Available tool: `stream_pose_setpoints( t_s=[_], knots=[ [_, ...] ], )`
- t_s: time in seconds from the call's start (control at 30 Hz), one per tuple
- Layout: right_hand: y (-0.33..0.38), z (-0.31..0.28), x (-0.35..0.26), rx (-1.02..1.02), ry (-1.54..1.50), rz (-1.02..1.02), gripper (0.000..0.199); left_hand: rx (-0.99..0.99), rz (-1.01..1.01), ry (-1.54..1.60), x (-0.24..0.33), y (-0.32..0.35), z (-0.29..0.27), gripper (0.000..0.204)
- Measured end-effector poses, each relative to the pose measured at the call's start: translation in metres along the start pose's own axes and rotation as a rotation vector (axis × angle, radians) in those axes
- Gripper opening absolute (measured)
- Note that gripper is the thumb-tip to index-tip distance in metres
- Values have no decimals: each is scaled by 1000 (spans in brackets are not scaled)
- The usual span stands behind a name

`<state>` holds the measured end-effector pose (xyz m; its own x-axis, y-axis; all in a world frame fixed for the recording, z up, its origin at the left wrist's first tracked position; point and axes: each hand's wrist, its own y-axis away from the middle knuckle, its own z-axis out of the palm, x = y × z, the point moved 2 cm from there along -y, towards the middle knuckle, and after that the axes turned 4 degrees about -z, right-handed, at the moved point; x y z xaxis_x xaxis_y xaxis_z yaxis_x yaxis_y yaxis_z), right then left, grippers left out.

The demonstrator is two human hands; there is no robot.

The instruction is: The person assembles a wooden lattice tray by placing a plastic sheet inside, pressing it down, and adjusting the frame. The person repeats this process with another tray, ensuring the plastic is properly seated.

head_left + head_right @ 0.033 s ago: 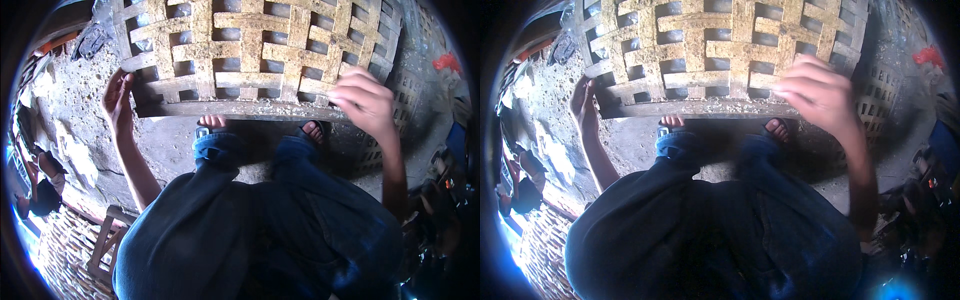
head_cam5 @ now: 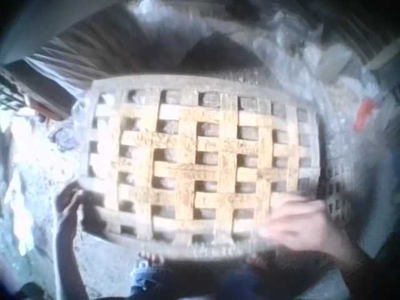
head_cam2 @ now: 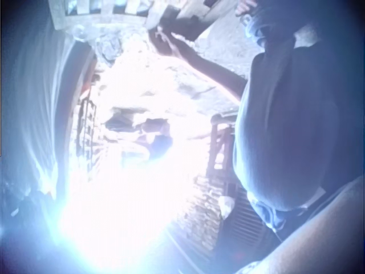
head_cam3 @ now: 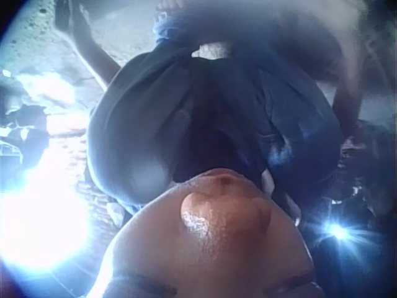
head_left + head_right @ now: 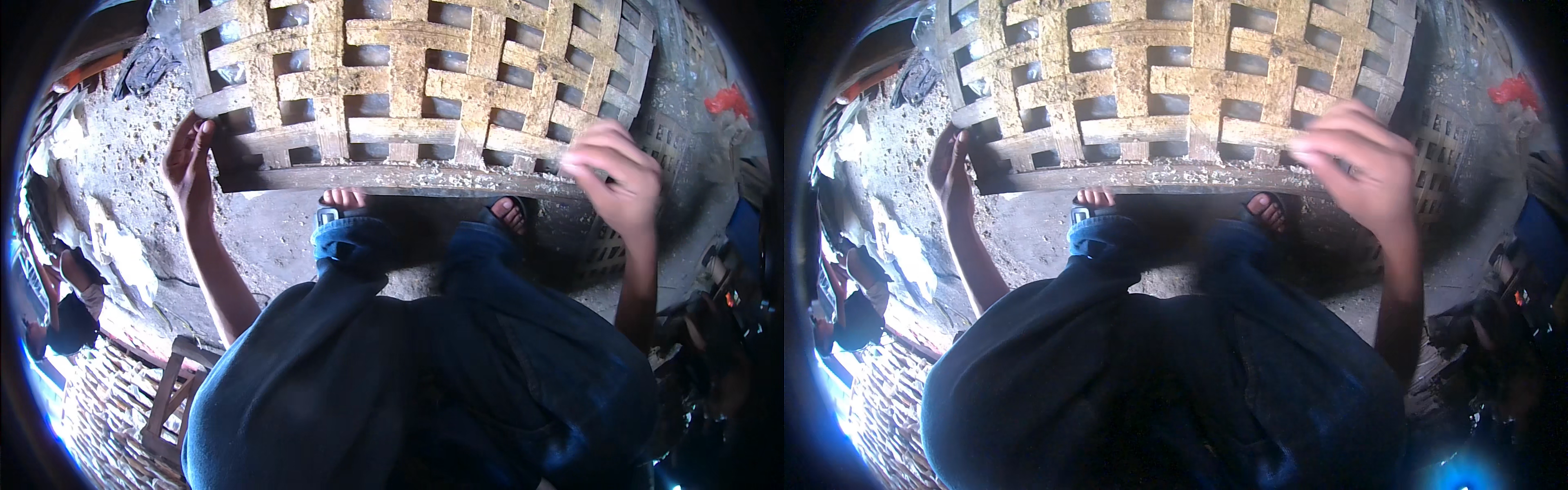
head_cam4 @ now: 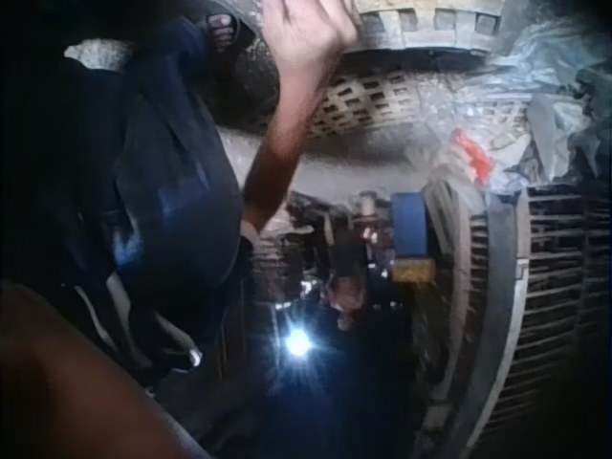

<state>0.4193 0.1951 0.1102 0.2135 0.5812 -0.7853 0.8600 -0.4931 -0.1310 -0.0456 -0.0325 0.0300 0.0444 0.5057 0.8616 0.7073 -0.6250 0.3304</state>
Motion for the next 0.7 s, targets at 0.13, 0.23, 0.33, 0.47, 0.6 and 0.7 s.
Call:
stream_pose_setpoints(
  t_s=[0.13,0.23,0.33,0.47,0.6,0.7],
  knots=[
    [169,-60,19,664,-187,553,15,-57,-10,44,-15,-17,-1,44],
    [261,-34,35,944,355,1017,24,-93,-15,114,-25,-31,0,46],
    [289,-15,32,766,630,1097,26,-98,24,102,-24,-32,-2,46],
    [222,15,26,796,469,1129,23,-31,32,56,-24,-29,-14,47],
    [153,25,3,663,455,1047,16,-14,29,78,-27,-30,-7,48],
    [153,24,12,597,515,1003,11,-19,28,81,-28,-31,-1,47]
  ],
)
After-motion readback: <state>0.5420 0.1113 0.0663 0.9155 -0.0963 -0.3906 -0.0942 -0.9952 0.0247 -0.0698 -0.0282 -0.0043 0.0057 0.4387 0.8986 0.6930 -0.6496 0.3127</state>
